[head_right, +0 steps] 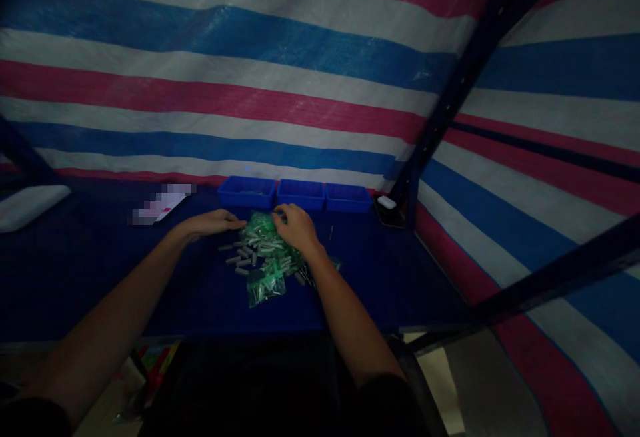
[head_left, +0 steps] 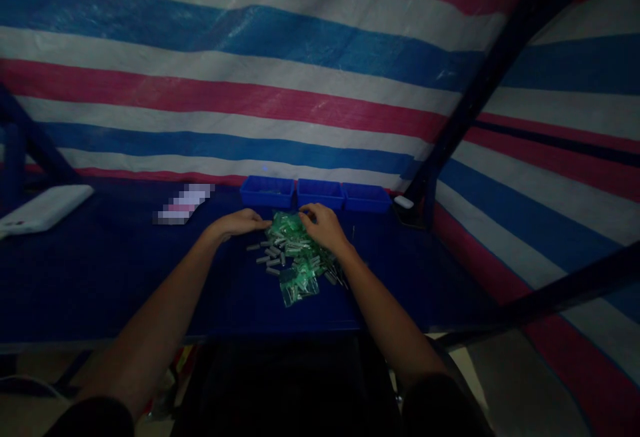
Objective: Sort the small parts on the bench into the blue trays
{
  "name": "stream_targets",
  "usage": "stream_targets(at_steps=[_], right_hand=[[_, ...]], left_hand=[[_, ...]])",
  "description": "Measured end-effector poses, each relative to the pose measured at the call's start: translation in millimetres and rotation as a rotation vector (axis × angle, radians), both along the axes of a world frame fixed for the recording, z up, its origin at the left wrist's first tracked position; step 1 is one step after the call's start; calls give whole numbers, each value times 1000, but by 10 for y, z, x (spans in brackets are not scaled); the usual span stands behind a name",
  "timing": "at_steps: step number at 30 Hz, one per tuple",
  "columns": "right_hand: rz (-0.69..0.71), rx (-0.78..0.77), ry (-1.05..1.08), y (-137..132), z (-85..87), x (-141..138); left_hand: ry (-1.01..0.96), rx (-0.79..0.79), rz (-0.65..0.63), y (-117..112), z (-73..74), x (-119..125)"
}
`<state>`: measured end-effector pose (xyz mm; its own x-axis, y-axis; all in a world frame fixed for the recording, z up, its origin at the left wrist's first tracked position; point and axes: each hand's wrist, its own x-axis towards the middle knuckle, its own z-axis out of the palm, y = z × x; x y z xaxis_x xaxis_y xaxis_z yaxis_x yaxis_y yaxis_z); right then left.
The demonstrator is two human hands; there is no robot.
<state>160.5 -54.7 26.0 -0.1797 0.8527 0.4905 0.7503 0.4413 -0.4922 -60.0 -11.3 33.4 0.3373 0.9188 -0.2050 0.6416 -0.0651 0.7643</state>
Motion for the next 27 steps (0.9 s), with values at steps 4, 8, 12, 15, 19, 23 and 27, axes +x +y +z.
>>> stream_targets(at_steps=[4,8,12,15,19,23,27], right_hand=[[15,24,105,-29,30,-48],[54,-247,521,-52,100,-143],[173,-556,872,-100,176,-222],[169,-565,954,-123,210,-205],[80,-401,873,-111,201,-138],[-32,33,540,-122,152,-138],[10,187,286,-141,60,-213]], left_hand=[[-169,120,27,-31,93,-16],[-364,604,345,-120,133,186],[-286,875,154,-333,94,463],[-267,872,-128,-516,106,599],[-274,774,-148,-609,175,644],[-370,507,147,-512,200,607],[-632,50,305,-406,171,544]])
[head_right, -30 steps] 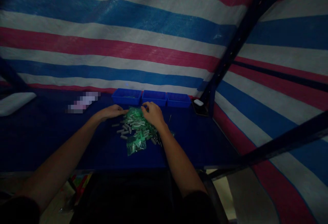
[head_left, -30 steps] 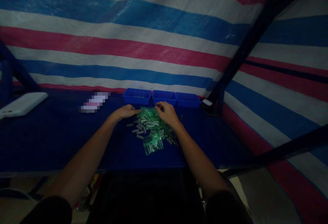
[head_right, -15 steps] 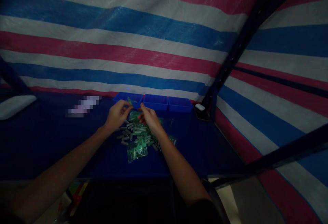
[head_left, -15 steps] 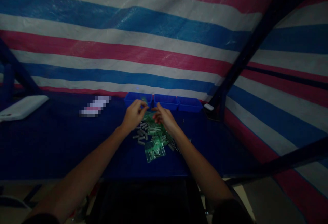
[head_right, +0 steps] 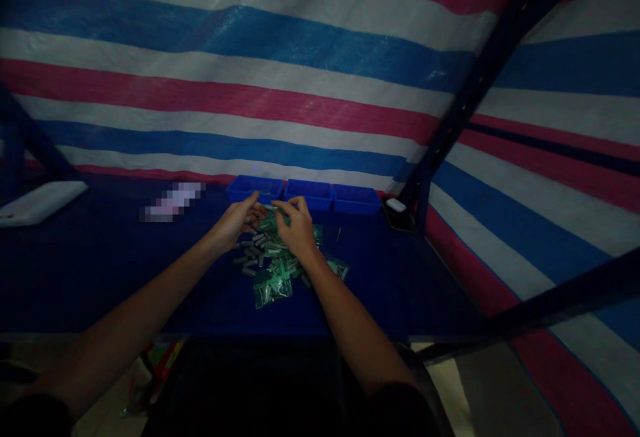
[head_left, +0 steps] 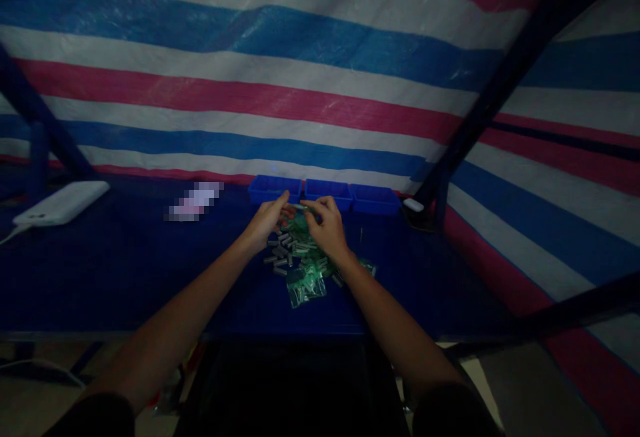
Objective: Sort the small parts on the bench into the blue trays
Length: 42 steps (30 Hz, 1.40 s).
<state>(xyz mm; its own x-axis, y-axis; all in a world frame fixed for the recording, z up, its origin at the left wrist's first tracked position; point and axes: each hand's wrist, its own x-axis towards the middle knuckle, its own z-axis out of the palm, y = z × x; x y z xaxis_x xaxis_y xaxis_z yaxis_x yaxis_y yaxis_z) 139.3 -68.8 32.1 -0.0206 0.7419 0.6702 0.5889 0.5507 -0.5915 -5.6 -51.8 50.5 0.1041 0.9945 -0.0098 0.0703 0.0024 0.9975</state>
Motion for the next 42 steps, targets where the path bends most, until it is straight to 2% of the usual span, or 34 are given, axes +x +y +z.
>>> stream_targets(at_steps=[3,5,7,9,11,14,17,19,21,25,28,30,31,33,35,38,40,42], right_hand=[[47,27,-36,14,-64,-47],[32,28,-20,27,-83,-52],[-5,14,11,38,-79,-34],[-38,-2,41,47,-58,4],[-59,-11,61,54,-32,49],[-79,-22,73,69,-12,100],[-76,-62,46,87,-34,105],[-60,-92,3,95,-61,89],[-45,-114,-42,93,-82,70],[-29,-136,-76,68,-77,40],[16,-173,-9,54,-37,13],[105,-322,158,53,-5,-12],[167,-428,275,54,9,-24],[279,-610,515,63,27,-38],[318,-675,676,79,24,-37],[254,-629,704,109,-15,-16],[195,-561,626,121,-45,-4],[120,-429,481,117,-62,6]], left_hand=[[-135,-239,-58,78,-13,-59],[-225,-332,-68,173,11,-105],[-346,-318,-21,322,69,-158],[-424,-232,64,508,141,-218],[-366,-166,123,684,187,-278],[-9,-134,114,821,142,-341],[363,-47,77,765,-25,-341],[487,29,27,671,-150,-309],[528,117,-38,589,-244,-270],[542,247,-102,518,-282,-237],[495,386,74,444,-217,-226],[457,504,179,338,-174,-181],[455,552,172,272,-159,-143],[493,626,25,143,-145,-45],[535,681,-104,47,-145,52],[535,679,-149,-3,-155,130],[486,626,-157,11,-164,132],[363,533,-155,43,-170,115]])
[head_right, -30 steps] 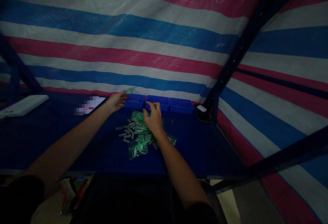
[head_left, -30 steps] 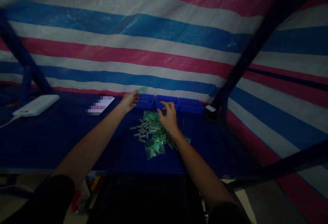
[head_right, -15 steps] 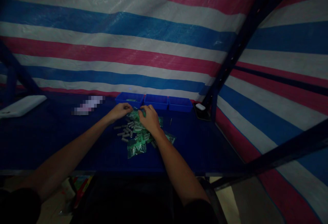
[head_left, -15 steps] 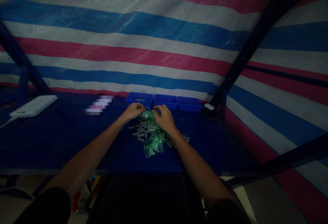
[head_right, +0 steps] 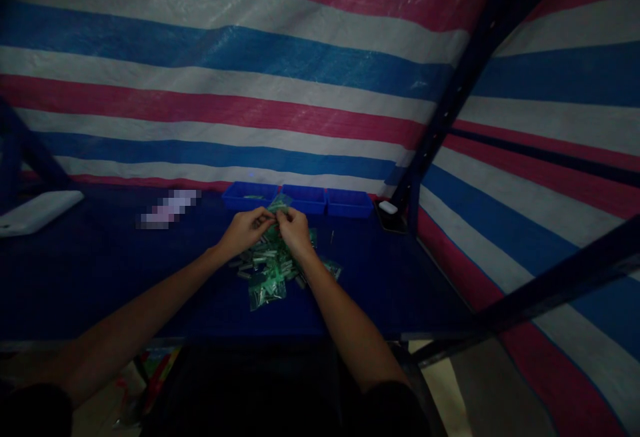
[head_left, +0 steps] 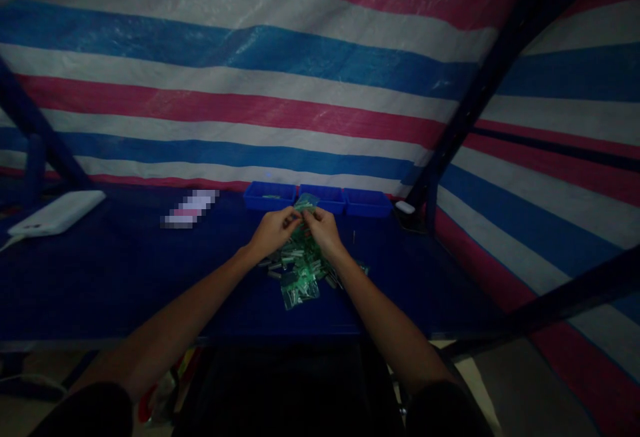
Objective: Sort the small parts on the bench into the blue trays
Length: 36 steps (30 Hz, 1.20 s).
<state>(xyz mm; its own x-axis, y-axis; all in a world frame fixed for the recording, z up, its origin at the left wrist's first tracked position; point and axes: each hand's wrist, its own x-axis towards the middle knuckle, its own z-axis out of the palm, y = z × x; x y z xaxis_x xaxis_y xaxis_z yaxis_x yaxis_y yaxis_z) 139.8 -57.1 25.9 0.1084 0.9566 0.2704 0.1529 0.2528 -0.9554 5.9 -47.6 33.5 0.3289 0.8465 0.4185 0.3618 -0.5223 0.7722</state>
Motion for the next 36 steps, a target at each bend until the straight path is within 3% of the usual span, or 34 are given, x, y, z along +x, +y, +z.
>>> stream_targets(at_steps=[3,6,8,12,15,19,22,26,28,30,32,34,36], right_hand=[[-76,252,-316,-30,4,17],[-100,369,-541,-47,10,49],[-148,378,-604,-36,1,82],[-195,399,-642,8,-26,143],[-198,426,-618,25,-26,152],[-253,420,-548,31,-6,137],[-287,387,-536,38,1,149],[-278,328,-583,50,-9,181],[-233,291,-635,51,-22,182],[-184,243,-690,46,-37,170],[-149,207,-730,35,-45,148],[-133,200,-750,18,-40,123],[-120,204,-726,-6,-16,97]], left_hand=[[-306,-303,-30,59,2,-35],[-565,-615,-76,108,21,-80],[-608,-712,-93,120,33,-115],[-481,-761,-127,108,51,-164],[-433,-742,-84,155,112,-175],[-524,-627,128,385,300,-215],[-202,-518,279,562,349,-282],[448,-334,411,636,92,-336],[578,-299,431,633,-92,-329],[541,-302,430,628,-228,-313],[388,-319,412,621,-274,-307],[186,-285,367,590,-225,-319],[24,-145,339,515,-113,-339]])
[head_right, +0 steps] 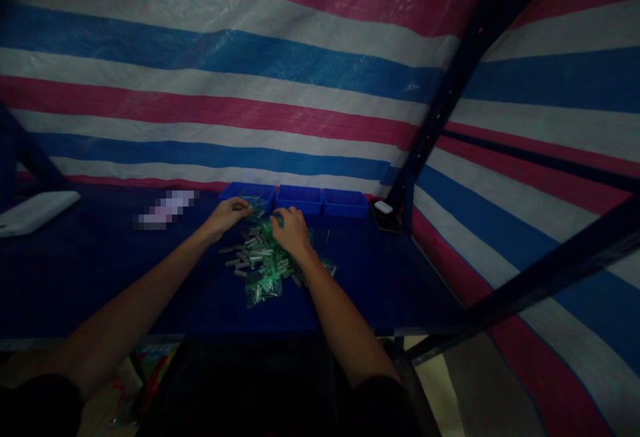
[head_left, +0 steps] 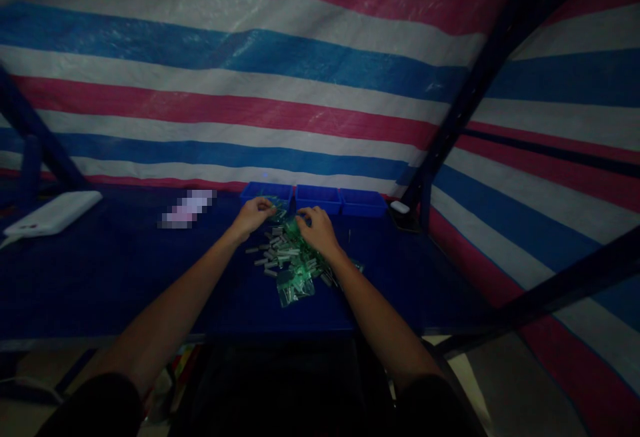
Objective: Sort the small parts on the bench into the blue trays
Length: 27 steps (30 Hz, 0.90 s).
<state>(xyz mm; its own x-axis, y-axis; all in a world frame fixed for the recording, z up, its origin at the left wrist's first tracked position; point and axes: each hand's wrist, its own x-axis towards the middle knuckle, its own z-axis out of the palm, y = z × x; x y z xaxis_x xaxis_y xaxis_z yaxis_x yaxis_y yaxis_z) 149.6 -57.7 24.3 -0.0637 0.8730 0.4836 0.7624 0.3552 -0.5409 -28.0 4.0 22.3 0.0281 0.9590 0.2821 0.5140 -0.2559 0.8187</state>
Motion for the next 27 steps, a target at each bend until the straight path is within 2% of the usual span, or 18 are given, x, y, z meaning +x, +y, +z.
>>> stream_targets(at_steps=[2,4,6,9,12,14,18,21,23,25,27], right_hand=[[22,-20,116,-26,38,-29],[58,-84,323,-44,78,-61],[122,-165,546,-41,103,-89],[183,-175,749,4,91,-96],[76,-28,728,56,40,-49],[13,72,593,60,15,-10],[72,251,242,-25,31,-2],[164,307,66,-87,81,-46],[197,335,23,-93,115,-57],[159,369,41,-75,140,-32],[66,351,71,-42,146,27]], left_hand=[[-31,229,19,-123,129,-7],[12,443,15,-268,230,18],[87,569,-86,-400,279,71],[189,610,-309,-517,271,162],[217,512,-420,-531,223,212],[157,345,-436,-508,193,220],[-124,-30,-387,-443,151,219],[-268,-201,-317,-354,183,212],[-342,-261,-238,-257,247,196],[-402,-254,-87,-141,320,172],[-312,-187,77,-43,362,149]])
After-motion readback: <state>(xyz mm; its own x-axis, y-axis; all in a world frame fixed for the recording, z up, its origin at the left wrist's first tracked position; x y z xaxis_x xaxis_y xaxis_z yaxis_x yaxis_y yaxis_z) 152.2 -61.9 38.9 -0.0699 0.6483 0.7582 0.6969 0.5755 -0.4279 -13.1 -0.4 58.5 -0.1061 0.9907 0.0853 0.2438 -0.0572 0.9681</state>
